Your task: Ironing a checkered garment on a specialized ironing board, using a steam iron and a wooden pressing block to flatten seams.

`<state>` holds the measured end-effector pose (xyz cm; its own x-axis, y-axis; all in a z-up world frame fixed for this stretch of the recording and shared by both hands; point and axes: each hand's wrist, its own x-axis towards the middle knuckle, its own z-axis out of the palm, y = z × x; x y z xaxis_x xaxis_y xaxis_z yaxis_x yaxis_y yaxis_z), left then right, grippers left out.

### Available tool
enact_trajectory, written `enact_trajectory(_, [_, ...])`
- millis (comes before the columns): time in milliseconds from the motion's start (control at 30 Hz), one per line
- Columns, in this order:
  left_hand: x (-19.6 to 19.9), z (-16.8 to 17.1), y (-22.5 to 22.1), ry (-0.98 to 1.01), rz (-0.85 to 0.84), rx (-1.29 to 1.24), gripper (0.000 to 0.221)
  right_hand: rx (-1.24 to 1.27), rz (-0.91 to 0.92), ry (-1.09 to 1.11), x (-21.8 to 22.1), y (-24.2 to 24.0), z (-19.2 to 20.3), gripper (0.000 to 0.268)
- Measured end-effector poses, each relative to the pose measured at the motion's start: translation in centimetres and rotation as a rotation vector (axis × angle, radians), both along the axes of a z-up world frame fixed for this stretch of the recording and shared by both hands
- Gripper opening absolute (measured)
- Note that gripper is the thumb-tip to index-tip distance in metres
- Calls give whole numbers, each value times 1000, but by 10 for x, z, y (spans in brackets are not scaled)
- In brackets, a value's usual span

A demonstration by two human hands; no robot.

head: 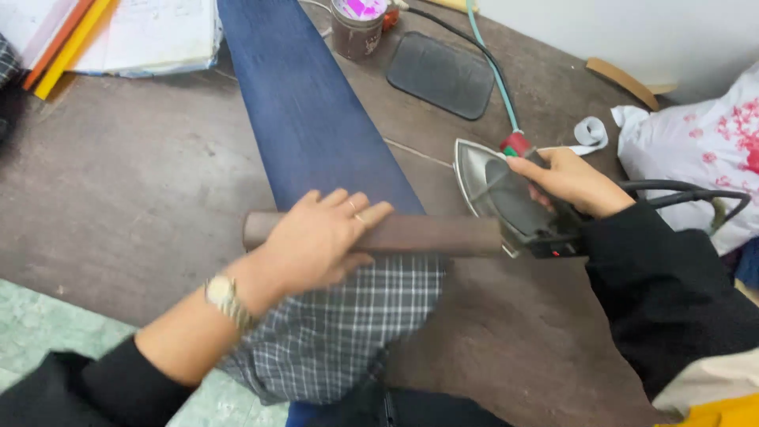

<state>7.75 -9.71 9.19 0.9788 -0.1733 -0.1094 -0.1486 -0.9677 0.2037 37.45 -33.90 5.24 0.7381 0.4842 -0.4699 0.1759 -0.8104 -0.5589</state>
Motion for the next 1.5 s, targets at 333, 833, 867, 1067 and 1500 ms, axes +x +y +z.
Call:
enact_trajectory(333, [-1,-8,-7,34,48,-14,69,232,-103,30,99,151,-74,49])
enact_trajectory(833, [7,-1,2,-116,182,-65,50,159,175,-153,23,72,48,36])
enact_trajectory(867, [7,6,3,-240,189,50,61,132,185,-187,9,57,62,34])
enact_trajectory(1067, [13,-12,-21,-515,23,319,94,165,136,-233,-49,24,88,29])
enact_trajectory(1500, [-123,-37,121,-278,863,-40,68,376,368,-173,-129,30,60,18])
